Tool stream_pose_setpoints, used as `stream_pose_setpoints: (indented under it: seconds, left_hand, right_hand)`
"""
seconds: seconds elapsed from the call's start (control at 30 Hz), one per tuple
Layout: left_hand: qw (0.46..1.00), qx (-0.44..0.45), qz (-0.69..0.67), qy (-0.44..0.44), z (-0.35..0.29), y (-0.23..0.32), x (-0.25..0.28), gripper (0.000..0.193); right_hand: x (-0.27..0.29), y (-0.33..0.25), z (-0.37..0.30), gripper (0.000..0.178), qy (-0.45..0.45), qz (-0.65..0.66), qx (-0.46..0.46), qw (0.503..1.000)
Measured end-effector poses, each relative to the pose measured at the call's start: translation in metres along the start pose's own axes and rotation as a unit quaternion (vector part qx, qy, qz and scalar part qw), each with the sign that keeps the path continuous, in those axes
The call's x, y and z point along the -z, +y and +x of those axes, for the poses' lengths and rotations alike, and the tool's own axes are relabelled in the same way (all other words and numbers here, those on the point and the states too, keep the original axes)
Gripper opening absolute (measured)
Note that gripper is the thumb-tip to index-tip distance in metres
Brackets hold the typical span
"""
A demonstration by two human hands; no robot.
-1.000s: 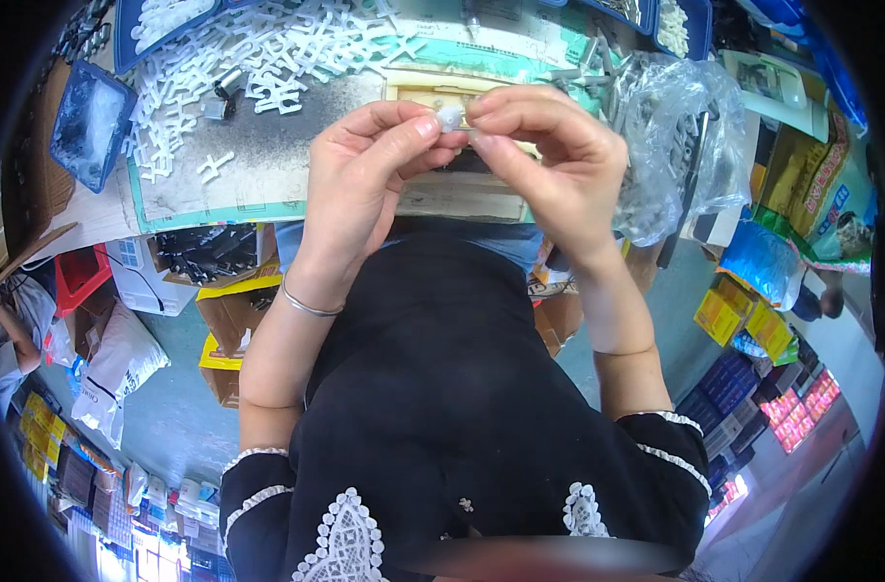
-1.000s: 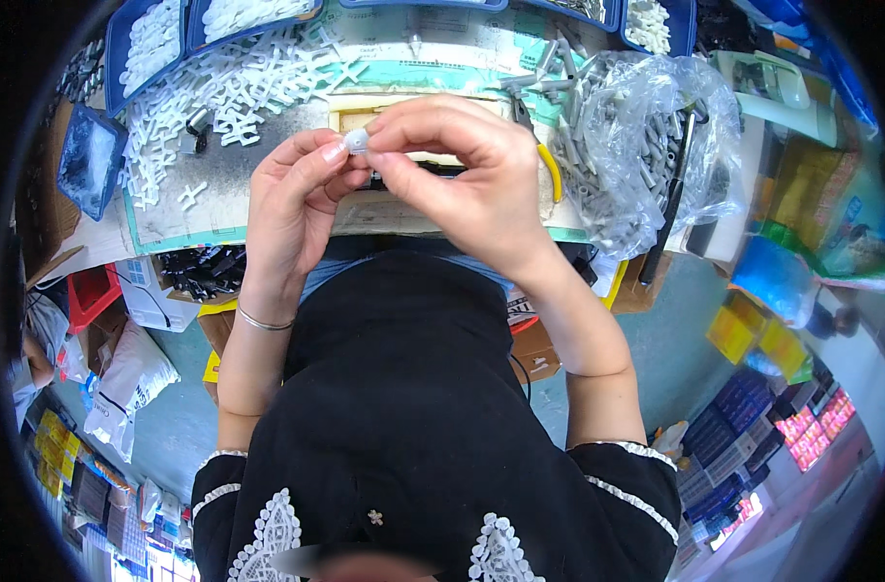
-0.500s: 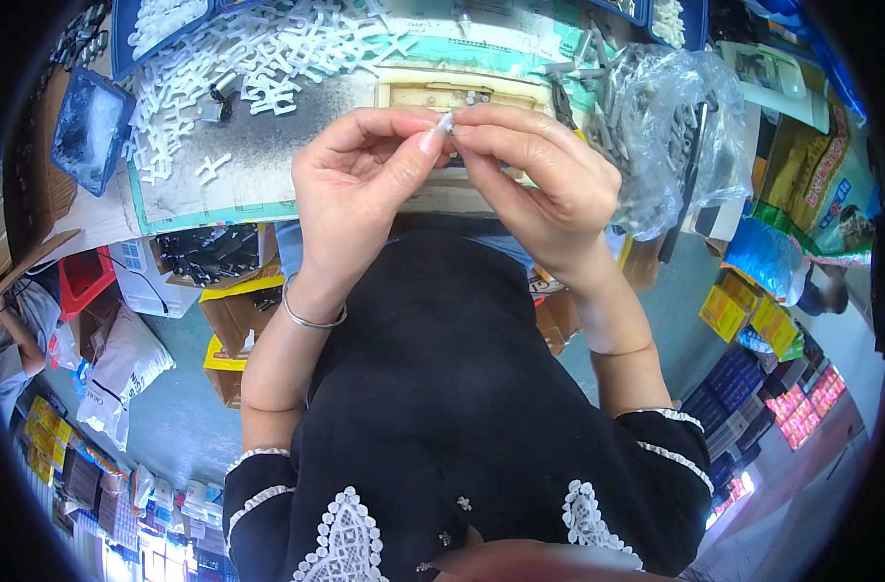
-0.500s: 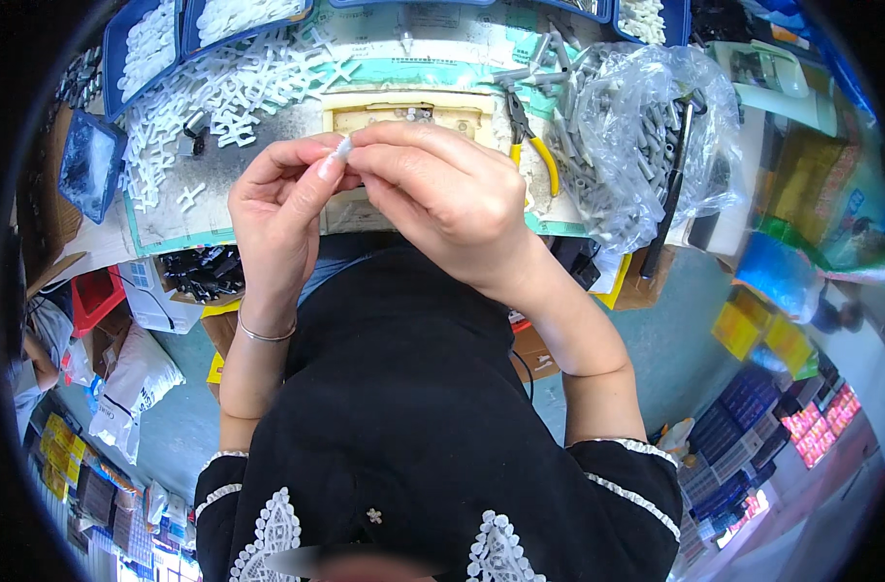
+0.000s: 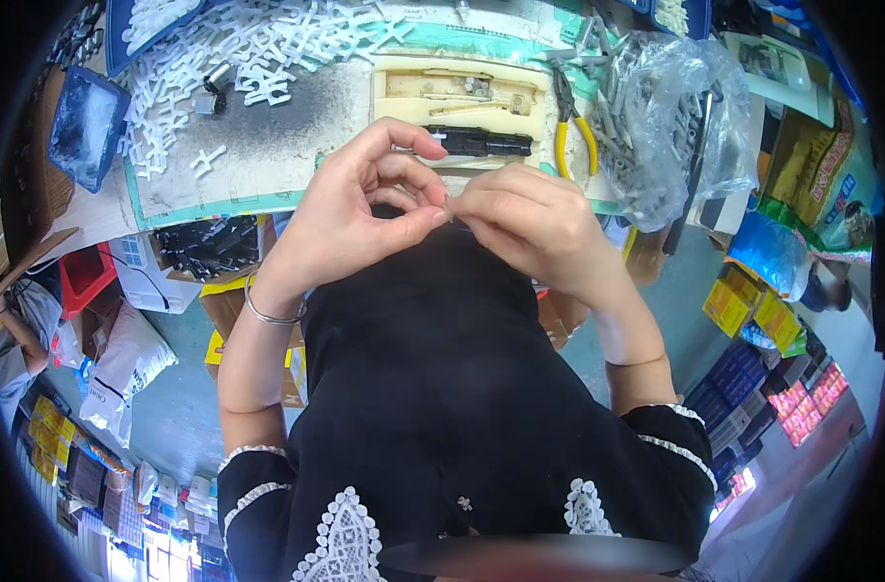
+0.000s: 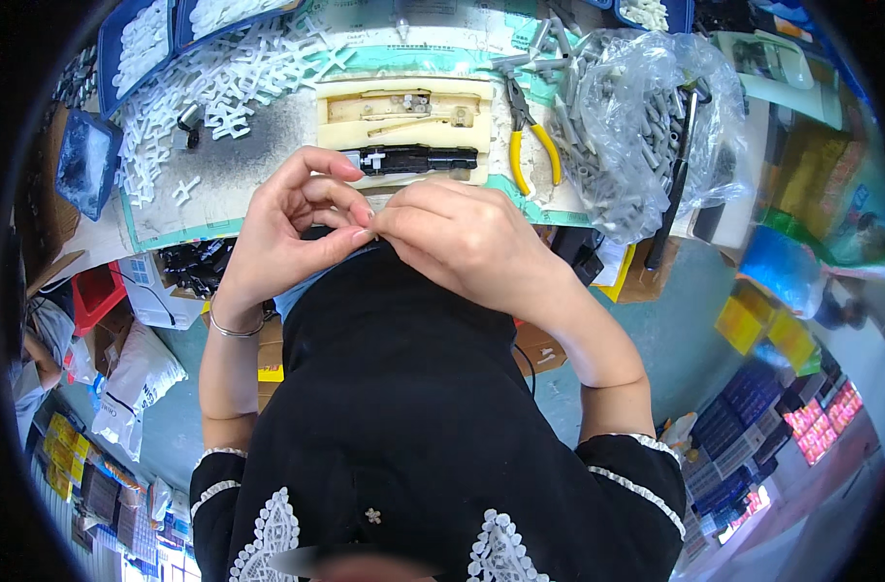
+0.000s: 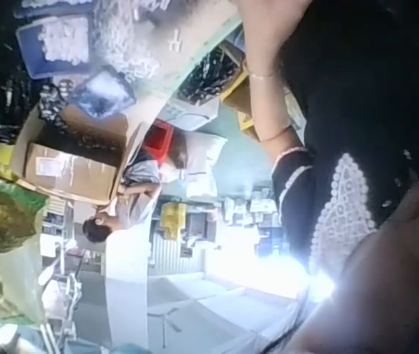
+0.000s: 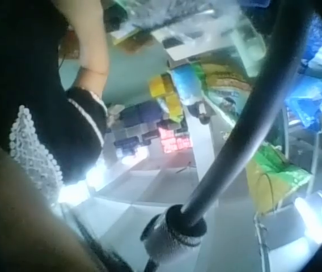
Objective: The person assembles small plastic components and metal terminals into a black housing using pliers and a screwdriver.
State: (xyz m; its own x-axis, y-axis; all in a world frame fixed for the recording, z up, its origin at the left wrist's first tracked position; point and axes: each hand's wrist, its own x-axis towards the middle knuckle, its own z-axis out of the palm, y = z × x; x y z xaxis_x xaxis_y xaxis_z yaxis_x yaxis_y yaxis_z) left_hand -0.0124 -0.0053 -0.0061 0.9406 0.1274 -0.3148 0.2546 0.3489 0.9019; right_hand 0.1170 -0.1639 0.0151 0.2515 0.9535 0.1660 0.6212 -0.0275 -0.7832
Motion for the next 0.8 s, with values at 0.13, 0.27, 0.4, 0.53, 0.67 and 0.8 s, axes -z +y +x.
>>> stream_pose_setpoints:
  seconds: [0.13, 0.27, 0.4, 0.53, 0.67, 0.8]
  left_hand:
    - [0.997, -0.012, -0.007, 0.077, 0.003, -0.006, -0.008, 0.035]
    - [0.92, -0.14, 0.334, 0.151, 0.001, -0.016, -0.011, 0.029]
    - [0.808, -0.235, 0.525, 0.127, -0.004, -0.03, -0.023, 0.029]
    - [0.733, -0.235, 0.629, 0.108, -0.005, -0.041, -0.03, 0.039]
    - [0.698, -0.179, 0.681, 0.131, -0.006, -0.045, -0.045, 0.046]
    - [0.702, -0.217, 0.657, 0.168, -0.001, -0.054, -0.044, 0.046]
  right_hand:
    - [-0.008, 0.02, 0.003, 0.015, 0.083, -0.127, -0.002, 0.988]
    - [-0.021, 0.043, 0.002, 0.012, 0.092, -0.164, 0.004, 0.982]
    - [-0.02, 0.043, 0.004, 0.013, 0.083, -0.166, 0.012, 0.983]
    - [-0.019, 0.039, 0.004, 0.016, 0.063, -0.17, 0.012, 0.983]
    - [-0.019, 0.036, 0.005, 0.016, 0.054, -0.19, 0.007, 0.98]
    - [-0.012, 0.03, 0.008, 0.018, 0.037, -0.199, 0.009, 0.979]
